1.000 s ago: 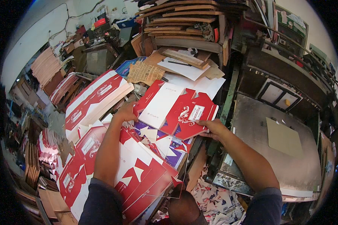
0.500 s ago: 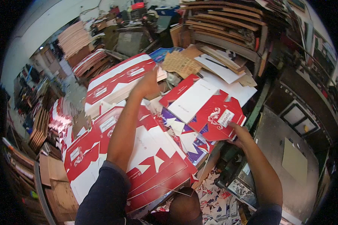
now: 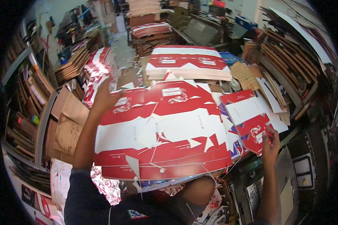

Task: The person sits on the floor in a workshop and assembles red and white printed cardboard boxes. They fold the flat sheets along pre-scored lines, tuck flaps into slots, and form the box structure by hand. The person handles multiple units sequentially, stacking the finished boxes on a nearby pile.

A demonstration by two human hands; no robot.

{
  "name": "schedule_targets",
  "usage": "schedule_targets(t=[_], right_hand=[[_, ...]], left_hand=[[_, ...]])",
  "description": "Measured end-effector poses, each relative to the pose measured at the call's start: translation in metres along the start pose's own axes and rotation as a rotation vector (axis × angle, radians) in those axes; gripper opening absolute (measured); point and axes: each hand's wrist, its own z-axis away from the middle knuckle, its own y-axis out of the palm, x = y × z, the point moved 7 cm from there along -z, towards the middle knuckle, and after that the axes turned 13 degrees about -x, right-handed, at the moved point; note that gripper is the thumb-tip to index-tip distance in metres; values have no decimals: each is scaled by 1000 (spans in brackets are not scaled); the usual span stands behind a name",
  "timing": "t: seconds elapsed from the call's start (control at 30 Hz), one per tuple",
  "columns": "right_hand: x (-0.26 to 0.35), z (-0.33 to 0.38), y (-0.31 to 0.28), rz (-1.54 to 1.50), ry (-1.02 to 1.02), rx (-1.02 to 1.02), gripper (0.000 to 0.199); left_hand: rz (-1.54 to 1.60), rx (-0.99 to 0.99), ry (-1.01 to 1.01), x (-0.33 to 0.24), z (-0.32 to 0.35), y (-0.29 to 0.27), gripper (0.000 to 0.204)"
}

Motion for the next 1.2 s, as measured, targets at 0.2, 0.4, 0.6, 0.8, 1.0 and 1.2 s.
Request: schedule_targets(t=[0.2,0.4,0.6,0.8,1.0,1.2], right_hand=[[87,36,125,123,-146,352,27],[86,55,216,407,-81,300,63],[91,72,202,626,-15,190,88],[79,71,182,522,164,278,99],[61,56,188,580,289,326,95],[73,52,186,614,283,346,92]], left_hand=[[203,225,-653,228,123,-7,121],[414,359,-423,135,121,13,121],[675,273,-509,127,137,9,103],[615,167,-640,121,168,10,114],[482,82,-561,120,189,4,107],[477,110,-599,119,189,5,110]])
